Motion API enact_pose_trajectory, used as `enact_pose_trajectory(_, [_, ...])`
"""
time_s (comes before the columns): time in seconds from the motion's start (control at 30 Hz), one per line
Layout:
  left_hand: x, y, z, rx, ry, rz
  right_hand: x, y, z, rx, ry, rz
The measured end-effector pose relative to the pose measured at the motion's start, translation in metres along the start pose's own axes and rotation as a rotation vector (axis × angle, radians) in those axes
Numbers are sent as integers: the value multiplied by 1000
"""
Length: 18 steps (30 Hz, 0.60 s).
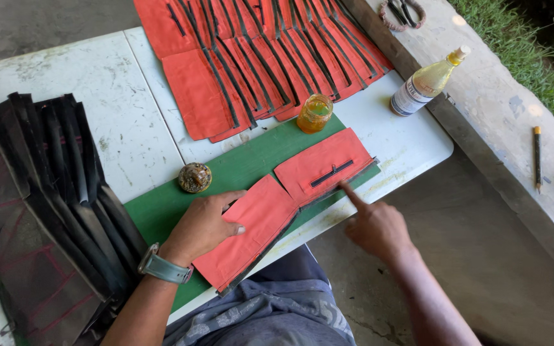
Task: The person repeatedly picks up red fabric pouches with black zipper inserts, aligns them on a green cutting mat, and presses the edges to secure the zipper. The person handles the pouches one at a time, stacking completed units on the table.
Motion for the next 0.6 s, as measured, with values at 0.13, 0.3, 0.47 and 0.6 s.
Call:
enact_pose_trajectory(0.13, [0, 0, 2, 33, 80, 25, -10, 2, 9, 88, -24, -9])
enact_pose_trajectory(0.3, [0, -2, 3, 40, 79, 35, -31, 5, 23, 94, -63, 64])
enact_pose_trajectory(0.47, [1, -2, 7, 39, 74, 69, -66, 7, 56, 31, -145, 236])
enact_pose_trajectory(0.6, [0, -2, 7, 51, 102, 59, -69, 17, 63, -41, -88, 386])
Point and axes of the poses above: each hand's wrist, its own z-axis towards the middle knuckle, its own y-axis out of the back of the hand, x = y × z, the point moved 4 cm from there along z, towards the middle knuckle, and after that the axes turned 5 degrees about -y, right-handed, at the moved point
